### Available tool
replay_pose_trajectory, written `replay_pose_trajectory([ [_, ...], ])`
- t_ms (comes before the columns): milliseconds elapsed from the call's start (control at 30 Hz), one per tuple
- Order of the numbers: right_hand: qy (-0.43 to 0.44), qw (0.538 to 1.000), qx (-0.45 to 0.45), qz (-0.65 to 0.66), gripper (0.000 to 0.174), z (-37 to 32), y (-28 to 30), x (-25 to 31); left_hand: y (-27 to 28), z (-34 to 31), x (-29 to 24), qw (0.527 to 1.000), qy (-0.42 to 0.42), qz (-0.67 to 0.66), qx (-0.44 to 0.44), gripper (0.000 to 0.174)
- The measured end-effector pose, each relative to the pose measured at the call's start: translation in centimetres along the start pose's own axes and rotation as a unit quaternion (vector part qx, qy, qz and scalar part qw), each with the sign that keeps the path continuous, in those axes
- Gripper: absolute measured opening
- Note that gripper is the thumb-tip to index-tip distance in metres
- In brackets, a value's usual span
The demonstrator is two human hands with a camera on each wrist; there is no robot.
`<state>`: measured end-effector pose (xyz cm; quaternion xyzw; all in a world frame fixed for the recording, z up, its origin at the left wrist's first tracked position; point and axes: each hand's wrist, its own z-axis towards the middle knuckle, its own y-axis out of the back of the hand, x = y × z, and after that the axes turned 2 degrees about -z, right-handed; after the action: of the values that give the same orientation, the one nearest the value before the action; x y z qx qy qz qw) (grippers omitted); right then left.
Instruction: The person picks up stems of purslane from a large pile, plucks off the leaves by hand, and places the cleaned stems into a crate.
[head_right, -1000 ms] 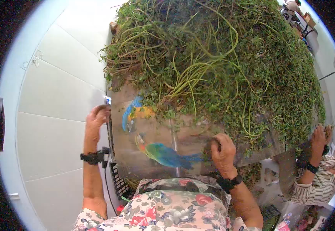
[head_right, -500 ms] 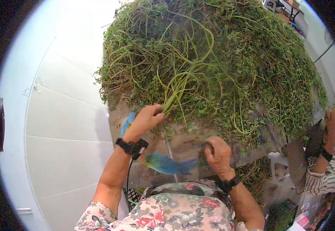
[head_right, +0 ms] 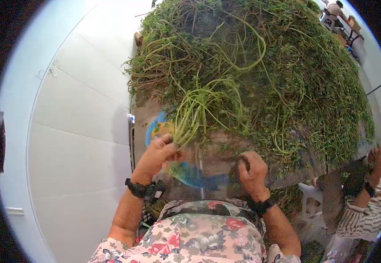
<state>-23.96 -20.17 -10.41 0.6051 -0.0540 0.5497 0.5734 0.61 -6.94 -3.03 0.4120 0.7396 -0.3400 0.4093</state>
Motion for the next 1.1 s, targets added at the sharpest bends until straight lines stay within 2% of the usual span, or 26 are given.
replay_pose_trajectory([
  [67, -0.086, 0.993, 0.061, 0.055, 0.019, 0.1, 0.1, 0.8, -0.4, -0.3, 1.2, 0.987, -0.011, 0.157, 0.001, 0.022],
  [100, -0.131, 0.984, 0.092, 0.082, 0.020, 0.2, 0.1, 1.6, -1.0, -0.6, 1.4, 0.972, -0.062, 0.227, -0.012, 0.022],
  [133, -0.207, 0.946, 0.137, 0.210, 0.022, 0.5, 0.0, 2.9, -1.8, -0.9, 1.7, 0.948, -0.113, 0.295, -0.026, 0.022],
  [167, -0.276, 0.884, 0.177, 0.332, 0.024, 1.2, -0.4, 4.6, -2.6, -1.1, 2.0, 0.917, -0.165, 0.361, -0.039, 0.022],
  [200, -0.336, 0.802, 0.212, 0.446, 0.026, 1.9, -0.6, 5.9, -3.4, -1.3, 2.4, 0.903, -0.171, 0.393, -0.027, 0.025],
  [267, -0.200, 0.885, 0.243, 0.344, 0.026, 2.7, -0.7, 6.9, -5.5, -1.9, 2.2, 0.865, -0.182, 0.466, 0.035, 0.028],
  [300, -0.225, 0.857, 0.239, 0.397, 0.025, 3.0, -1.5, 6.7, -6.2, -2.3, 1.9, 0.843, -0.186, 0.500, 0.066, 0.030],
  [333, -0.250, 0.826, 0.232, 0.448, 0.025, 3.4, -2.2, 6.6, -6.4, -2.7, 1.6, 0.843, -0.220, 0.485, 0.079, 0.027],
  [433, -0.331, 0.763, 0.140, 0.537, 0.025, 3.8, -1.7, 7.1, -4.7, -1.3, 2.2, 0.886, -0.286, 0.364, -0.029, 0.027],
  [467, -0.364, 0.749, 0.130, 0.538, 0.016, 3.9, -1.3, 7.2, -4.2, -1.0, 1.9, 0.951, -0.168, 0.237, -0.101, 0.028],
  [567, -0.394, 0.695, 0.207, 0.565, 0.015, 3.1, -0.1, 6.8, -1.7, 1.0, 3.1, 0.922, -0.248, 0.233, -0.185, 0.036],
  [667, -0.336, 0.726, 0.264, 0.539, 0.017, 2.4, 0.6, 7.6, -2.4, 1.2, 3.3, 0.883, -0.277, 0.268, -0.268, 0.048],
  [767, -0.314, 0.728, 0.309, 0.526, 0.014, 2.7, 1.6, 8.8, -2.3, 3.4, 6.6, 0.915, -0.273, 0.209, -0.213, 0.054],
  [800, -0.312, 0.727, 0.307, 0.529, 0.015, 2.7, 1.7, 8.8, -3.4, 3.1, 6.1, 0.963, -0.210, 0.075, -0.152, 0.051],
  [833, -0.310, 0.728, 0.304, 0.531, 0.017, 2.7, 1.7, 8.8, -4.7, 2.6, 5.1, 0.984, -0.142, -0.061, -0.087, 0.048],
  [867, -0.309, 0.728, 0.302, 0.533, 0.018, 2.7, 1.8, 8.9, -5.5, 2.0, 4.5, 0.978, -0.068, -0.196, -0.020, 0.045],
  [967, -0.273, 0.720, 0.349, 0.535, 0.016, 3.0, 2.2, 9.2, -5.8, 1.4, 4.2, 0.982, 0.075, -0.163, 0.055, 0.039],
  [1067, -0.240, 0.732, 0.359, 0.527, 0.016, 3.3, 2.5, 9.7, -6.0, 1.3, 4.7, 0.937, 0.065, -0.293, 0.179, 0.030],
  [1100, -0.233, 0.763, 0.348, 0.491, 0.016, 3.7, 3.2, 9.8, -5.7, 1.4, 4.5, 0.954, 0.047, -0.252, 0.157, 0.028],
])
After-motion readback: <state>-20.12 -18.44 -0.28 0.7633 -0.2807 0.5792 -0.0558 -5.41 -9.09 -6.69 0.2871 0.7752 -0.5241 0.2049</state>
